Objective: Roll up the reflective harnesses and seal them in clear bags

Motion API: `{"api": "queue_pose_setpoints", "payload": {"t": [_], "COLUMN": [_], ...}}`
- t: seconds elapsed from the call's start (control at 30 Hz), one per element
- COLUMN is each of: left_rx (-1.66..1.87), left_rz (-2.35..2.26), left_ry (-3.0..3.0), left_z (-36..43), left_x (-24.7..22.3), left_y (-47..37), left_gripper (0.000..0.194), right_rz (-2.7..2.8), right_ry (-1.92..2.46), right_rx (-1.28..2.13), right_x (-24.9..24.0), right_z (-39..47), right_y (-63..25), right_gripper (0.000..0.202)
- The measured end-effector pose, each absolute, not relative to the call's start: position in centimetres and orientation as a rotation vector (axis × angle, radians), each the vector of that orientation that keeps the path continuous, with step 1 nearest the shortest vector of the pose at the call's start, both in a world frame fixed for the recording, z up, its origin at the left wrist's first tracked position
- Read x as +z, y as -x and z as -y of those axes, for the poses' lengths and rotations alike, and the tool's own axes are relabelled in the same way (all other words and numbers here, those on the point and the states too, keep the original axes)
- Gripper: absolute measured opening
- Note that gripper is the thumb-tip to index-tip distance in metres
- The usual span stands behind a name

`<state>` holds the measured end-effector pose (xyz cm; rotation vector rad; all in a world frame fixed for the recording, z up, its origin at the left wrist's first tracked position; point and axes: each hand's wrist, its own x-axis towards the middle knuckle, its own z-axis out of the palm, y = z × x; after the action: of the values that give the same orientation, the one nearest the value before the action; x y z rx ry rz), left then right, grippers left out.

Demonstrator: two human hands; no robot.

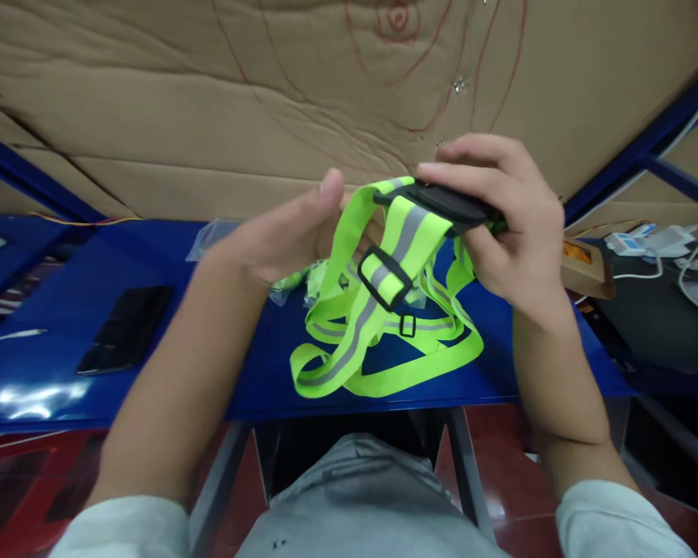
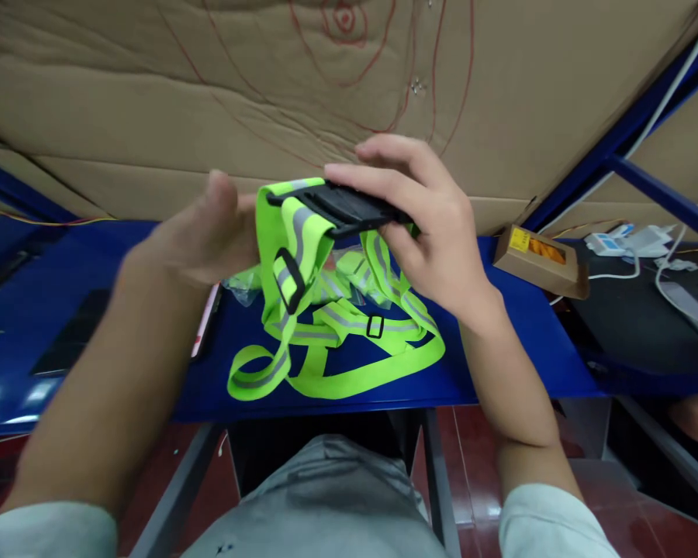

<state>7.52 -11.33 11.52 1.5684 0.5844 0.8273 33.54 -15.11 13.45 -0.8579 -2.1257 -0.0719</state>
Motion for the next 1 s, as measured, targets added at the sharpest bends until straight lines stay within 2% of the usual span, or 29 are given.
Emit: {"api": "queue_pose_setpoints", "payload": {"t": [0.07, 0.17, 0.3, 0.37, 0.43, 0.47, 0.53, 0.67, 0.87, 1.0], "left_rx": [0.693, 0.672, 0.8, 0.803, 0.783, 0.789, 0.807, 0.778, 0.799, 0.868], "left_rz": [-0.444, -0.513, -0.817, -0.829, -0.761, -0.721, -0.643, -0.556, -0.488, -0.427], "left_ry": [-1.397, -1.402, -1.696, -1.69, -1.575, -1.491, -1.326, -1.203, -1.286, -1.397], "left_z": [10.4, 10.6, 11.8, 12.1, 12.3, 12.4, 12.7, 13.1, 13.2, 13.0], "left_x": [9.5, 6.1, 2.7, 1.6, 0.9, 0.6, 0.4, 0.5, 0.6, 1.5], "left_y": [-8.1, -9.0, -9.9, -10.0, -9.9, -9.8, -9.7, -9.6, -8.8, -8.7], "left_gripper": [0.082, 0.079, 0.054, 0.042, 0.032, 0.031, 0.032, 0.038, 0.049, 0.055], "right_rz": [2.156, 2.241, 2.236, 2.19, 2.099, 2.029, 1.876, 1.799, 1.636, 1.664], "right_ry": [0.82, 0.841, 0.965, 0.901, 0.795, 0.752, 0.693, 0.677, 0.667, 0.689], "right_rx": [-0.022, 0.041, 0.149, 0.375, 0.716, 0.891, 1.198, 1.582, 1.846, 1.923], "right_x": [12.3, 9.0, 5.1, 4.1, 3.3, 2.9, 1.9, 0.7, 1.6, 2.3], "right_z": [13.4, 11.6, 11.6, 11.9, 11.8, 11.5, 10.9, 10.2, 11.2, 11.8], "right_y": [-33.5, -33.3, -32.7, -32.7, -33.1, -33.4, -34.2, -35.1, -34.5, -33.7], "right_gripper": [0.048, 0.054, 0.054, 0.06, 0.083, 0.093, 0.1, 0.084, 0.085, 0.073]}}
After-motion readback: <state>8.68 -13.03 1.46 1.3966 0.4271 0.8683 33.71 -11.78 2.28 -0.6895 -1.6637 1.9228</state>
